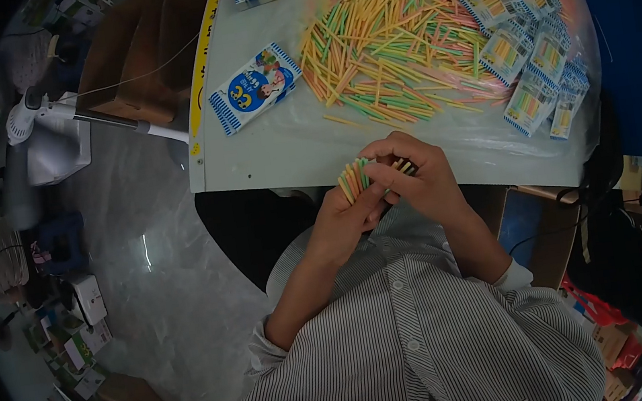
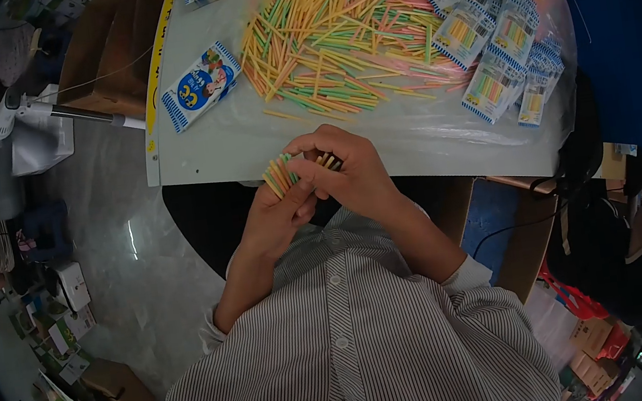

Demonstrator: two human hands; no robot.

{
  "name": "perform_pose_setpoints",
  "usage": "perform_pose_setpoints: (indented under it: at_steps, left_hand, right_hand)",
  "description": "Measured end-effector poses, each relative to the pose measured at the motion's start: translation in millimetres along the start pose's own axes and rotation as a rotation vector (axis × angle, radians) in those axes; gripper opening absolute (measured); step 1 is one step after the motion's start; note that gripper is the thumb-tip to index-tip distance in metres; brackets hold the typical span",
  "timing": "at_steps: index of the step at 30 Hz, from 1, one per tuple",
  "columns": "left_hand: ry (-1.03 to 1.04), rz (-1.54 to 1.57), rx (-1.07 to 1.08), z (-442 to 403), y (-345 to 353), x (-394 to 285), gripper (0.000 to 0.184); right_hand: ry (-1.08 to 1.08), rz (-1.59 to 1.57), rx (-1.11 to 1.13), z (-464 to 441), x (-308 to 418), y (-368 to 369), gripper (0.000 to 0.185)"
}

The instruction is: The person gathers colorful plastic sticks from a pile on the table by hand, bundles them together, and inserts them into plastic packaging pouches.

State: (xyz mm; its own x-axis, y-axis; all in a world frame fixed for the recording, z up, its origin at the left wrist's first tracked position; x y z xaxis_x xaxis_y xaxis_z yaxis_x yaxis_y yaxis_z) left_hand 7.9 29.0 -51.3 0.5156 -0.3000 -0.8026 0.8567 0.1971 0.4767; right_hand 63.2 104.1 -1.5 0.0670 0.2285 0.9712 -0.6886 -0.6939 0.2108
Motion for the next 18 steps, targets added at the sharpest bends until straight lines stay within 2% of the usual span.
perform_pose_setpoints:
  at_steps: [7, 11, 13, 18]
  left_hand:
    - [-0.019, 0.063, 0.017, 0.2, -0.7, 0.3, 0.019]
    - [-0.054, 0.100, 0.039, 1.5, 2.7, 0.7, 0.019]
    - [-0.046, 0.101, 0.069, 1.2, 4.5, 1.4, 0.018]
    - [-0.043, 0.053, 0.064, 1.8, 4.5, -0.6, 0.016]
  right_hand:
    - [-0.016, -0.100, -0.090, 3.0, -10.1, -4.8, 0.013]
    - [0.025, -0.098, -0.058, 1.8, -3.4, -2.5, 0.012]
    - [0.068, -0.062, 0.070, 0.2, -1.8, 5.0, 0.014]
    - [0.038, -0.039, 0.004, 1.5, -4.5, 4.1, 0.006]
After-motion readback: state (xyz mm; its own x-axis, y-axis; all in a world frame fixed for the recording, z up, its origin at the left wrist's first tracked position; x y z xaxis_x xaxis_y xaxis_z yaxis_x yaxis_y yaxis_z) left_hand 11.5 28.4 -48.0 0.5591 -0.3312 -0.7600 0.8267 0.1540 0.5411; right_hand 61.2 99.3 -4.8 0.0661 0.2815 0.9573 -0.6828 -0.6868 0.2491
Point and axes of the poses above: each hand's wrist, its own z-axis away from the middle knuckle, its own y-axis out of the palm, x = y × z, the point moved 7 cm from there along -z, towards the middle knuckle, and after that the axes turned 12 degrees about -z, right-handed, at the moved point
